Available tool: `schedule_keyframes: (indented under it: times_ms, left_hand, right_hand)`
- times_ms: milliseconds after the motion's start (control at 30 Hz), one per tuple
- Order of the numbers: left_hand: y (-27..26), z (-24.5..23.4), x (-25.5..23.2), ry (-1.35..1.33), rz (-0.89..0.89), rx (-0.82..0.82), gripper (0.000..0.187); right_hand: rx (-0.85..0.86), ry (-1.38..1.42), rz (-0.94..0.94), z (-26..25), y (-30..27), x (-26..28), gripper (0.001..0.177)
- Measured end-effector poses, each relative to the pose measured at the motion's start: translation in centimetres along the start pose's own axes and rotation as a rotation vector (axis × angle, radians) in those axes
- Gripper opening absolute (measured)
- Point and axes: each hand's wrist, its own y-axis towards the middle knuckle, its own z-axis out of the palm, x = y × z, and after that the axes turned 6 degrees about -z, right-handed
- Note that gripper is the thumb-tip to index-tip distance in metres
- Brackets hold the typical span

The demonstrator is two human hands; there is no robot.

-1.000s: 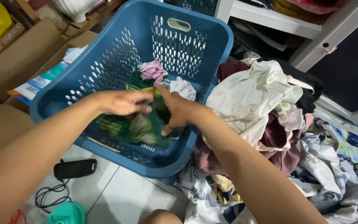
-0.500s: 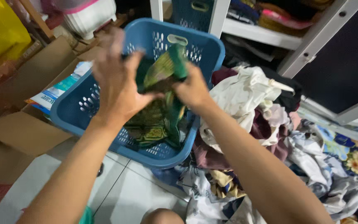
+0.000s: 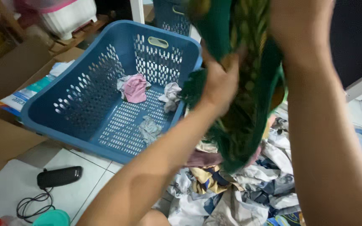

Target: The person removes various garments from a blue laundry basket and places them on a floral blanket on the floor. They then fold a maroon pair of underwear and a white pair of underwear, placing each folded item aside.

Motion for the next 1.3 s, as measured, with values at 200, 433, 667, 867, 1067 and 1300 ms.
schedule_keyframes:
  times_ms: [200, 433, 667, 867, 1067, 1300]
  left_hand:
    - [-5.4, -4.7, 3.5, 1.006, -0.348, 0.818, 0.033]
    - [-9.7, -16.8, -7.5, 0.782, -0.261, 0.614, 0.028]
    - [-11.3, -16.1, -7.7, 0.934, 0.153, 0.399, 0.034]
    - [-10.7, -19.3, -6.6, 0.973, 0.023, 0.332, 0.041]
    - [-8.2, -26.2, -4.4, 1.194, -0.165, 0.48, 0.037]
    - [-4.8, -32.4, -0.9, 1.464, -0.525, 0.648, 0.046]
  right_hand:
    - [0.656, -0.321, 0.333, 4.9, -10.4, 4.9, 0.091]
    - [0.731, -0.191, 0.451, 4.5, -16.9, 3.1, 0.076]
    - [0.852, -0.288, 0.666, 5.3, -17.0, 3.5, 0.087]
    - [0.429, -0.208, 0.071, 3.6, -12.6, 6.1, 0.082]
    - [0.783, -0.146, 0.296, 6.6, -8.0, 12.9, 0.033]
    - [0.664, -0.293, -0.091, 13.7, -4.0, 15.5, 0.023]
